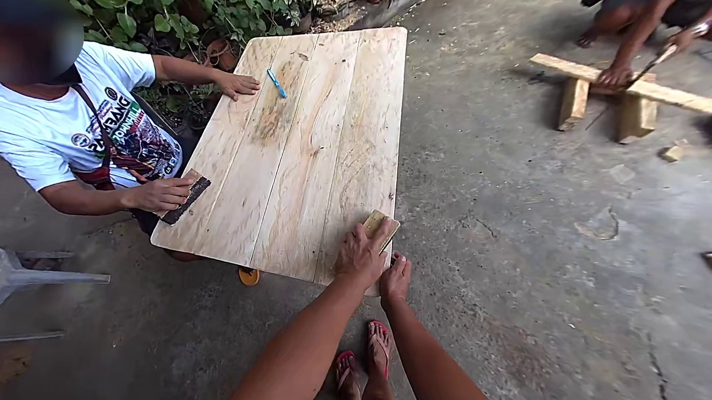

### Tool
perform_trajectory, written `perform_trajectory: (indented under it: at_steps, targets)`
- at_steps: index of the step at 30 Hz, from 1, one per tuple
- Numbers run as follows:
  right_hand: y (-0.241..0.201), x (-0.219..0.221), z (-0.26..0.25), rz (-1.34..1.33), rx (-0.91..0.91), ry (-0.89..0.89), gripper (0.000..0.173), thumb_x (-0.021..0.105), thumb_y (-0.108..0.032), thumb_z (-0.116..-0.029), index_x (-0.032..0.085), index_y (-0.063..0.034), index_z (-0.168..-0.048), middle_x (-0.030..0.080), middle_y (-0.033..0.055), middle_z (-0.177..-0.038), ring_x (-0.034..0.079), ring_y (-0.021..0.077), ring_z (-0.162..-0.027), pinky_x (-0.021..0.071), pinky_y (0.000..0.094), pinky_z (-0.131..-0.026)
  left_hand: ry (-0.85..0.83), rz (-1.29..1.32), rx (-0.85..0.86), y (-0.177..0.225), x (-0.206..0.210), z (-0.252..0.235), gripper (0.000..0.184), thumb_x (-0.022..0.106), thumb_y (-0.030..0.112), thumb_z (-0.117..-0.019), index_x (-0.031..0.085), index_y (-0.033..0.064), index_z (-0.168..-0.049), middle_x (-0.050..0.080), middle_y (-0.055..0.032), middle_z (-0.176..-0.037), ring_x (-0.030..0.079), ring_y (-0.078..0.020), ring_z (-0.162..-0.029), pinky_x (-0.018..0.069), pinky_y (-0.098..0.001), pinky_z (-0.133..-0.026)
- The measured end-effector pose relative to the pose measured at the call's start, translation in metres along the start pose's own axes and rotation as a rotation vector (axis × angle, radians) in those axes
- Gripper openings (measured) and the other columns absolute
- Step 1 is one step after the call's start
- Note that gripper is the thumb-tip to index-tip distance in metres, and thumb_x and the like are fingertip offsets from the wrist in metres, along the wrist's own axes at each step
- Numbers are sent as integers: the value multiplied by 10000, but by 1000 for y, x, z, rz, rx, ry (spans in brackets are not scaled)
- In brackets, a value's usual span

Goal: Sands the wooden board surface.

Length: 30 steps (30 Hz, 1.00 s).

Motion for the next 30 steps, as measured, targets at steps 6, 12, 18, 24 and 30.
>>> perform_trajectory:
  at_steps: [6,12,18,24,30]
  targets:
    - [-4,-2,-2,439,-135,77,451,277,-200,-1127,502,47,-1428,600,277,-1374,535,443,-1335,394,603,-1103,328,-22,41,-127,27,72,647,671,415,-955,461,332,-1561,544,-333,-1400,622,-518,-1156,540,-622,-887]
    - [-11,-1,2,583,-149,132,446,307,-231,-1124,527,-10,-1442,566,245,-1441,496,445,-1375,380,636,-1086,272,10,-412,-158,-35,-1,741,603,423,-1012,211,398,-1641,402,-303,-1531,552,-470,-1277,511,-568,-973]
    - [-10,1,2,622,-245,141,434,336,-218,-1112,547,6,-1417,589,244,-1408,504,451,-1363,379,641,-1076,289,8,-284,-162,5,57,745,651,411,-977,301,334,-1630,438,-353,-1484,565,-520,-1236,505,-584,-979]
    - [-8,5,0,712,-436,158,419,409,-216,-1084,573,15,-1392,567,263,-1434,495,471,-1369,361,648,-1090,204,-2,-308,-147,-18,36,735,605,423,-1007,237,369,-1641,384,-328,-1540,569,-485,-1242,516,-557,-960]
    - [-10,4,-2,773,-400,154,423,412,-235,-1094,544,-7,-1425,545,249,-1464,487,441,-1388,367,638,-1092,185,65,-356,-124,-58,-48,752,576,404,-1025,145,439,-1641,337,-279,-1591,530,-456,-1305,501,-543,-991]
Point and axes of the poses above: each hand's wrist, its own z-axis away from the middle knuckle, its own x-axis out of the palm, y = z × x, the point moved 2 cm from there along -z, towards the middle knuckle
